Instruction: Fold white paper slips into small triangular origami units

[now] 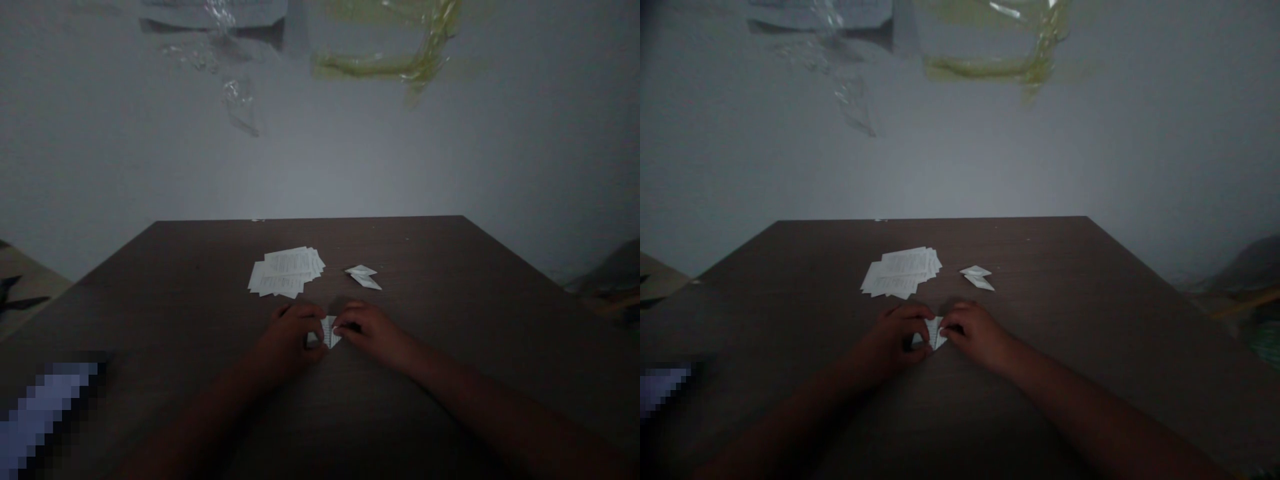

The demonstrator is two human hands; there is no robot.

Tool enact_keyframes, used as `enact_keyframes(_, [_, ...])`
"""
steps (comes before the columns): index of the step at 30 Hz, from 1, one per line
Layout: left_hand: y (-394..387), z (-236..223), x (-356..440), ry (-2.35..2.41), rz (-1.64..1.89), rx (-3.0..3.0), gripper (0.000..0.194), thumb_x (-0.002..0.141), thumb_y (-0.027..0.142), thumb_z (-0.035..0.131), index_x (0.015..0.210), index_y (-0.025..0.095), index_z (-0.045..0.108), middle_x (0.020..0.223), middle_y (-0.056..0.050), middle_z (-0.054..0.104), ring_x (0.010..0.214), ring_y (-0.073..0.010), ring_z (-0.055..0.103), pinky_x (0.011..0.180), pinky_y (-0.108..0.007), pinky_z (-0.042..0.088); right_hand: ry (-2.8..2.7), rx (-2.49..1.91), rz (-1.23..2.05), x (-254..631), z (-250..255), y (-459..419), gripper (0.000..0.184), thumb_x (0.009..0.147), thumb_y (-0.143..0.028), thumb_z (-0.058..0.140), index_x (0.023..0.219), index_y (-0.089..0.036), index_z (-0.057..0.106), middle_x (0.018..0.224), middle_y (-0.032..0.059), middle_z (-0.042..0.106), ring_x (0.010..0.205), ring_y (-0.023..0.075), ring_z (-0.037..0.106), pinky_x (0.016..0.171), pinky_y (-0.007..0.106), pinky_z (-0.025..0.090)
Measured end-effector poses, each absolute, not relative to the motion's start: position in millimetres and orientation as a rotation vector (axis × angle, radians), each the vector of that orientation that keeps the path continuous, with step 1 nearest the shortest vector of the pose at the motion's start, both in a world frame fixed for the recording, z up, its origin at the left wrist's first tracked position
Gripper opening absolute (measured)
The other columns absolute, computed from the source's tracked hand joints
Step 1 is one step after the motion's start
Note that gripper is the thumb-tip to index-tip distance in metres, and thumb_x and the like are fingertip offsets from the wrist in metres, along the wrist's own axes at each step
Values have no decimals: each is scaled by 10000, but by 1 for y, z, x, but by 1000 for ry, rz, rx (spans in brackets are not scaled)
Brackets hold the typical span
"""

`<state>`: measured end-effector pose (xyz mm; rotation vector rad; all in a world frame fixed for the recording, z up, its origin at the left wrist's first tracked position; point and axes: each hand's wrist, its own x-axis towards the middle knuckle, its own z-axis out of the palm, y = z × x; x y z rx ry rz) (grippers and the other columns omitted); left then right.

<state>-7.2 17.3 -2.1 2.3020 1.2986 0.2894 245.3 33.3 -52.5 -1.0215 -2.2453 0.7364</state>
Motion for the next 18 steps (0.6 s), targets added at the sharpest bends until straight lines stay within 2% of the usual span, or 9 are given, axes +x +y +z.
enact_keyframes(6, [18, -10, -4, 1318, 347, 2275, 119, 946, 170, 910, 932, 262, 835, 1508, -41, 797, 1457, -371, 719, 1389, -683, 355, -2225, -1128, 750, 241, -48, 32, 96, 1051, -169, 810, 973, -220, 834, 940, 35, 779, 903, 223, 724, 873, 355, 560])
enact_keyframes(12, [21, -15, -2, 1330, 331, 2260, 126, 934, 169, 894, 921, 263, 812, 1532, -40, 789, 1466, -363, 704, 1402, -690, 307, -2217, -1158, 756, 239, -48, 33, 102, 1042, -143, 811, 977, -217, 835, 959, 37, 792, 940, 227, 737, 890, 357, 549])
enact_keyframes(18, [17, -9, 0, 1333, 346, 2284, 130, 951, 115, 858, 930, 234, 811, 1522, -52, 786, 1476, -368, 707, 1378, -692, 347, -2230, -1128, 785, 239, -47, 35, 175, 1017, -53, 784, 993, -218, 837, 1013, 39, 812, 992, 230, 754, 935, 363, 562])
